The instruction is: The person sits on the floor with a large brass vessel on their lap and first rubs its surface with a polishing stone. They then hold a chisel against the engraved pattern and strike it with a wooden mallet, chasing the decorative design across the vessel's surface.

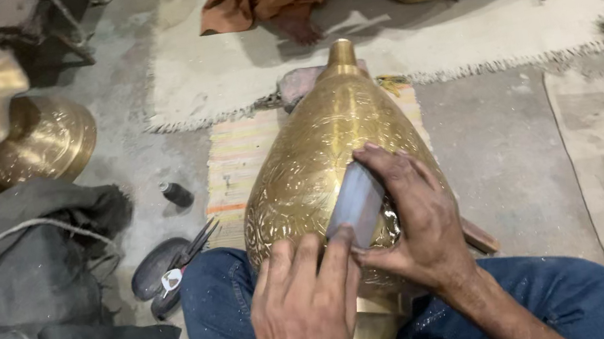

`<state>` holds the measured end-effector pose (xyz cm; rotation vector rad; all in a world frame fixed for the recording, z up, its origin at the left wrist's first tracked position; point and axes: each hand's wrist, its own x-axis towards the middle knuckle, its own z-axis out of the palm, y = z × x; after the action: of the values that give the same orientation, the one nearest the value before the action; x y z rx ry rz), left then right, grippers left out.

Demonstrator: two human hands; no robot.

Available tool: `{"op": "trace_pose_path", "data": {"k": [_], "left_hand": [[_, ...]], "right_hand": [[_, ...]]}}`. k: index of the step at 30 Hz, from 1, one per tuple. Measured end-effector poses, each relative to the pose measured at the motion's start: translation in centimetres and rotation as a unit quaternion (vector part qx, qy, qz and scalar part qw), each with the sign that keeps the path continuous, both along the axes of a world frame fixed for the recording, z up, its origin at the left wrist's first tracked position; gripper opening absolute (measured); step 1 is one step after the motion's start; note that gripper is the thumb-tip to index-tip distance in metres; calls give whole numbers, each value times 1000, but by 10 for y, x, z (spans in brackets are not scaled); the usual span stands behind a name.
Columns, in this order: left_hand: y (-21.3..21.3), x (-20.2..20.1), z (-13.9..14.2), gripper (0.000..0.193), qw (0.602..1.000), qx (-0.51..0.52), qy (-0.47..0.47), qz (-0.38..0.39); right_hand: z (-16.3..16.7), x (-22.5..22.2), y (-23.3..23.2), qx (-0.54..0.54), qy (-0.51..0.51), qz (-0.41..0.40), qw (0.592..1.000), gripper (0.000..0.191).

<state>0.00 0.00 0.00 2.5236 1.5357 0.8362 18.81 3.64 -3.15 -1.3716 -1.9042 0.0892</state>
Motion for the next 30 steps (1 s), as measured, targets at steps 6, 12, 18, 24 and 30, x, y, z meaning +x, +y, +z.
{"op": "trace_pose_path", "data": {"k": [6,12,18,24,30], "left_hand": [[20,9,12,35,997,55,-34,-31],[11,8,6,35,997,30,-66,-29],[1,4,13,32,996,66,-64,-15],[25,14,12,34,996,68,-46,-18],[14,10,35,32,995,48,-78,-27]], "right_hand": [[9,1,-4,6,2,11,1000,110],[7,0,-3,1,-2,4,1000,100],[13,-3,-1,14,11,9,1000,106],[13,0,-5,6,-4,9,1000,108],[20,-5,-3,5,5,2,1000,108]]}}
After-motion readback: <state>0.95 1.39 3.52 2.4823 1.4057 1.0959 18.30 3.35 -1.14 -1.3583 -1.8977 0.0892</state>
